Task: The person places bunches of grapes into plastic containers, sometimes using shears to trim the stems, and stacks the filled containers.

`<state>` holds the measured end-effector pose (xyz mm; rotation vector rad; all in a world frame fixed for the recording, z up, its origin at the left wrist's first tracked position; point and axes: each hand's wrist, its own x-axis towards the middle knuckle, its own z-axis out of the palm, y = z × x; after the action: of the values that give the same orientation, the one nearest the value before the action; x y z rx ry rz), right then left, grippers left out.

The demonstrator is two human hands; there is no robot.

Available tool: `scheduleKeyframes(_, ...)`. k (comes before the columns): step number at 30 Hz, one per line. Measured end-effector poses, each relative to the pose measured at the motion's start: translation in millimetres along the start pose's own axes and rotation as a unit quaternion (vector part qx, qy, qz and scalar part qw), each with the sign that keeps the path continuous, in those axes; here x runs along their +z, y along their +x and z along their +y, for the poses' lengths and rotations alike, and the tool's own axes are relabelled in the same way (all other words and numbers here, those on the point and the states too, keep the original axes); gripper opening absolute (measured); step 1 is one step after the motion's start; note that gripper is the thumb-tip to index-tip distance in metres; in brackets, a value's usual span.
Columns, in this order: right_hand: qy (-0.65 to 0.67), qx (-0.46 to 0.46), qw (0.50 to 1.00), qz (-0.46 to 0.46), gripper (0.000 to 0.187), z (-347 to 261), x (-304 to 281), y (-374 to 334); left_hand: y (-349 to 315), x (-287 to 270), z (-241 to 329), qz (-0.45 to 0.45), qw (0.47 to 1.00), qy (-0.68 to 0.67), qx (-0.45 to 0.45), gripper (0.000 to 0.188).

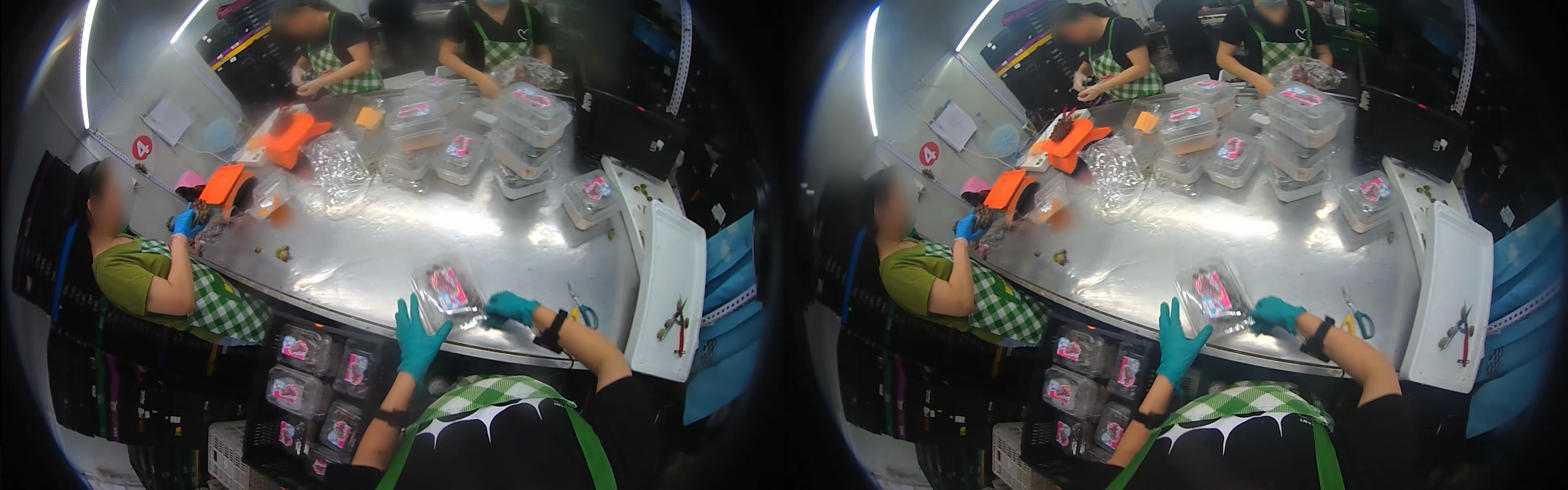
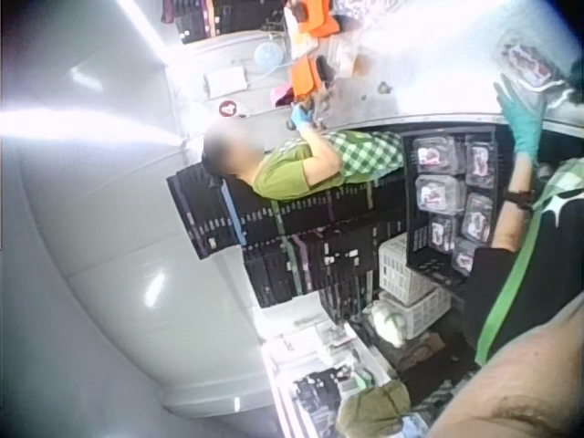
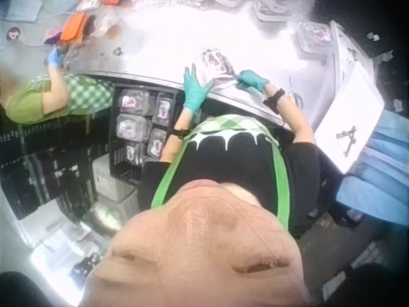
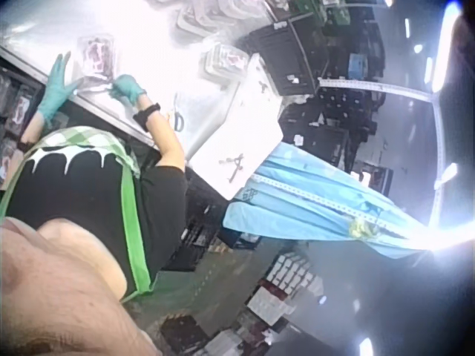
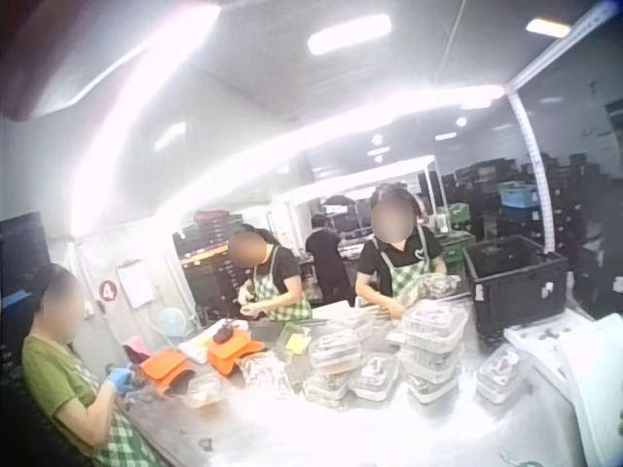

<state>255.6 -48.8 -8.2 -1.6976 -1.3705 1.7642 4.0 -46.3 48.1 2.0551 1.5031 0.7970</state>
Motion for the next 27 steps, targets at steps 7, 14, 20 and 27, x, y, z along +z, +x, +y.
scheduleKeyframes(7, 0.165, -0.048, 0.983, 0.069, 0.020, 70, 13, -85, -6, 95, -3, -0.088, 0.852, -0.390, -0.337, 0.098)
scheduleKeyframes(14, 0.123, -0.151, 0.981, 0.023, 0.032, -2, 30, -85, -36, 23, -1, -0.148, 0.718, -0.631, -0.253, 0.059)
scheduleKeyframes(20, 0.086, -0.227, 0.955, -0.171, 0.039, -74, 93, -59, -123, -42, -42, 0.042, 0.539, -0.800, -0.261, 0.049)
scheduleKeyframes(27, 0.090, -0.208, 0.932, -0.282, 0.026, -119, 166, -43, -240, -125, -127, 0.357, 0.380, -0.838, -0.159, 0.054)
